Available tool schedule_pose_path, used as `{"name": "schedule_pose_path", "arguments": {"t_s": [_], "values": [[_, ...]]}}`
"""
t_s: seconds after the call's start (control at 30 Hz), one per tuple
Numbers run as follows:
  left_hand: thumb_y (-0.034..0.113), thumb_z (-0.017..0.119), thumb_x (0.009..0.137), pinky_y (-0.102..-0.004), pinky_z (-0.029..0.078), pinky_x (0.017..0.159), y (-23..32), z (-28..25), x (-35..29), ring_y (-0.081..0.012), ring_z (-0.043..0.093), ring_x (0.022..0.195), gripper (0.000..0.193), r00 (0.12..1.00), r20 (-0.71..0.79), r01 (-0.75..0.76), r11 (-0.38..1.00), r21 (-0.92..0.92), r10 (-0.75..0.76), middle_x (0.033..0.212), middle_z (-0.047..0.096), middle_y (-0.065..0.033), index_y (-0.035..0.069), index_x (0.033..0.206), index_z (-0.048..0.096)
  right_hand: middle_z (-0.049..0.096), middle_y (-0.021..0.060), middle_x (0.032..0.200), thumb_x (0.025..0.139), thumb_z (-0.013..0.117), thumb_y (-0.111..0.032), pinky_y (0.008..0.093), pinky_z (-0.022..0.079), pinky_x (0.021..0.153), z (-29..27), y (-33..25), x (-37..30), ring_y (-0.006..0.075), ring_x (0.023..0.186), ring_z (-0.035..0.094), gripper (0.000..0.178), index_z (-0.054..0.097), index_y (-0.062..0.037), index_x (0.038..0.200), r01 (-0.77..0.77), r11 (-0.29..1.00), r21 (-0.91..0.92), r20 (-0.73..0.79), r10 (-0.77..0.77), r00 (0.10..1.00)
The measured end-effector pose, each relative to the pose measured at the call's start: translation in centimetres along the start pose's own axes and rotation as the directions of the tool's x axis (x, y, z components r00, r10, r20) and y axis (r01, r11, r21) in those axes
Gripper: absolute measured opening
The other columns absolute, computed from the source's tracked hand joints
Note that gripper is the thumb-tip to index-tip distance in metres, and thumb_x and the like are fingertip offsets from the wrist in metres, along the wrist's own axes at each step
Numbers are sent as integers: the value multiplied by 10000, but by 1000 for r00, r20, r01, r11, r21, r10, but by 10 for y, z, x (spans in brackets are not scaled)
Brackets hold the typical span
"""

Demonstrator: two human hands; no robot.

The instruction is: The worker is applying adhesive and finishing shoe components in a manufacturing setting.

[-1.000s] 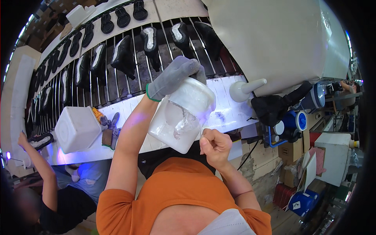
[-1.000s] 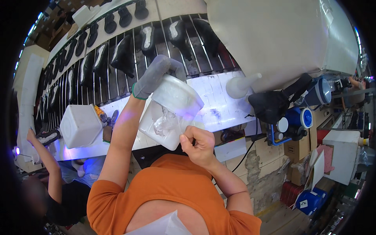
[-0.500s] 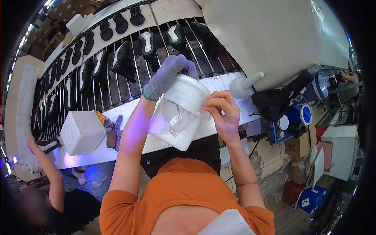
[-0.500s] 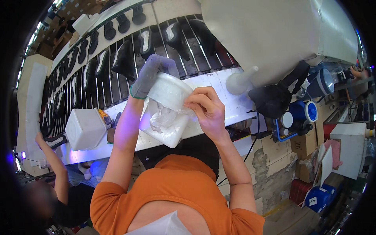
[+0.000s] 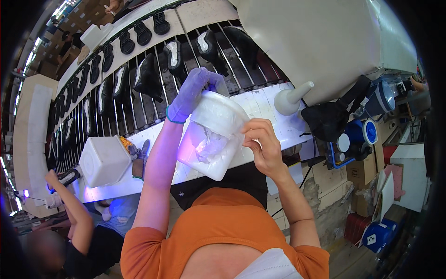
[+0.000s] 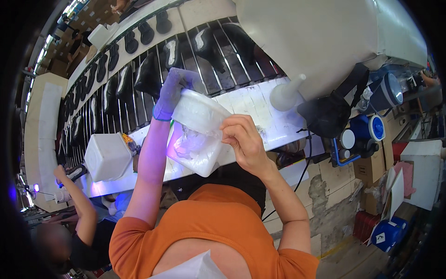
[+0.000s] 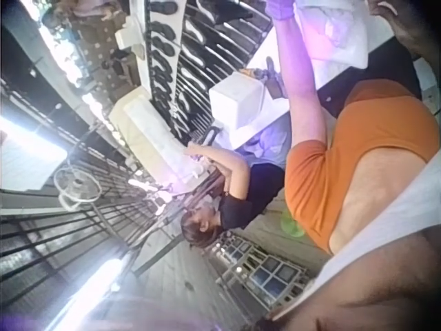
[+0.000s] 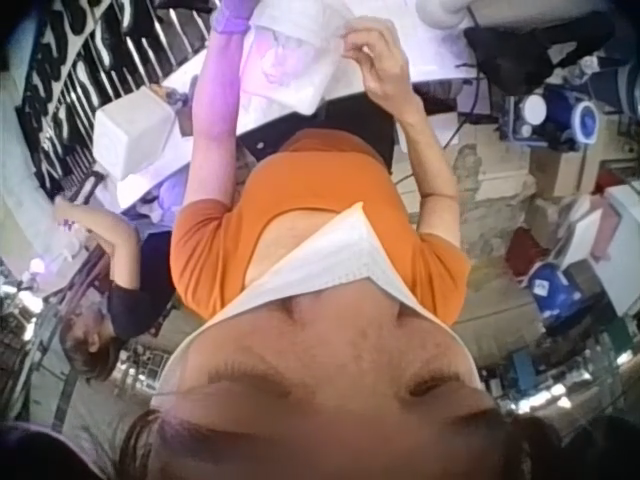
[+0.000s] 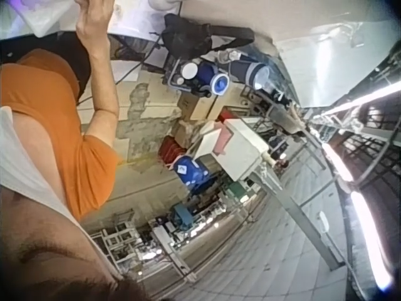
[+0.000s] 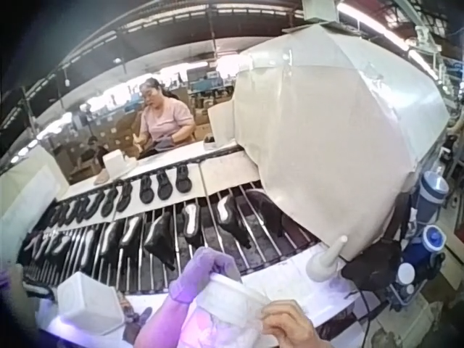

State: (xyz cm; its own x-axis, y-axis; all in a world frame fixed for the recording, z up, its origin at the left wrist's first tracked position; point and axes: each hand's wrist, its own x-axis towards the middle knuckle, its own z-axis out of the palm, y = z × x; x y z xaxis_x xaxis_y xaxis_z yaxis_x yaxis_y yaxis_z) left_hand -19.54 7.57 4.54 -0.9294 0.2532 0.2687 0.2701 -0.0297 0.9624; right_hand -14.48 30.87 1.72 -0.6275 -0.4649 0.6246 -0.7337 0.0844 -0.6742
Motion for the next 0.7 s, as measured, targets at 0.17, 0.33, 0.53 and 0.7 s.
{"name": "schedule_pose_path", "arguments": {"t_s": [0.17,0.33,0.53,0.7], "values": [[642,397,906,-254,462,581,-5,-4,-2,-149,595,606,771,999,-30,24,1000,9,-24,672,631,-100,-64,719,644,609,100,838,838,567,87,300,497,754,14,12,-6,237,865,599,146,499,-21,909,-71,922,380,-88,112,990],[653,400,900,-250,459,571,-7,-2,-2,-140,595,605,778,999,-27,46,998,-37,-47,673,632,-102,-64,731,647,593,103,789,817,533,139,292,492,688,-9,12,-1,208,742,594,160,510,-3,888,-151,929,337,88,129,988],[630,391,914,-249,463,577,-4,5,0,-146,597,611,764,998,-48,33,999,-3,-34,676,633,-104,-69,738,646,577,92,776,812,517,140,278,477,648,-33,4,-16,174,688,574,138,513,16,872,-313,907,283,230,253,940],[533,393,932,-256,452,573,-8,-7,-5,-137,596,621,682,995,-94,-20,989,145,34,669,633,-94,-67,737,653,566,103,752,843,501,111,285,471,650,-29,-10,-26,192,690,588,101,502,16,878,-517,799,305,331,420,845]]}}
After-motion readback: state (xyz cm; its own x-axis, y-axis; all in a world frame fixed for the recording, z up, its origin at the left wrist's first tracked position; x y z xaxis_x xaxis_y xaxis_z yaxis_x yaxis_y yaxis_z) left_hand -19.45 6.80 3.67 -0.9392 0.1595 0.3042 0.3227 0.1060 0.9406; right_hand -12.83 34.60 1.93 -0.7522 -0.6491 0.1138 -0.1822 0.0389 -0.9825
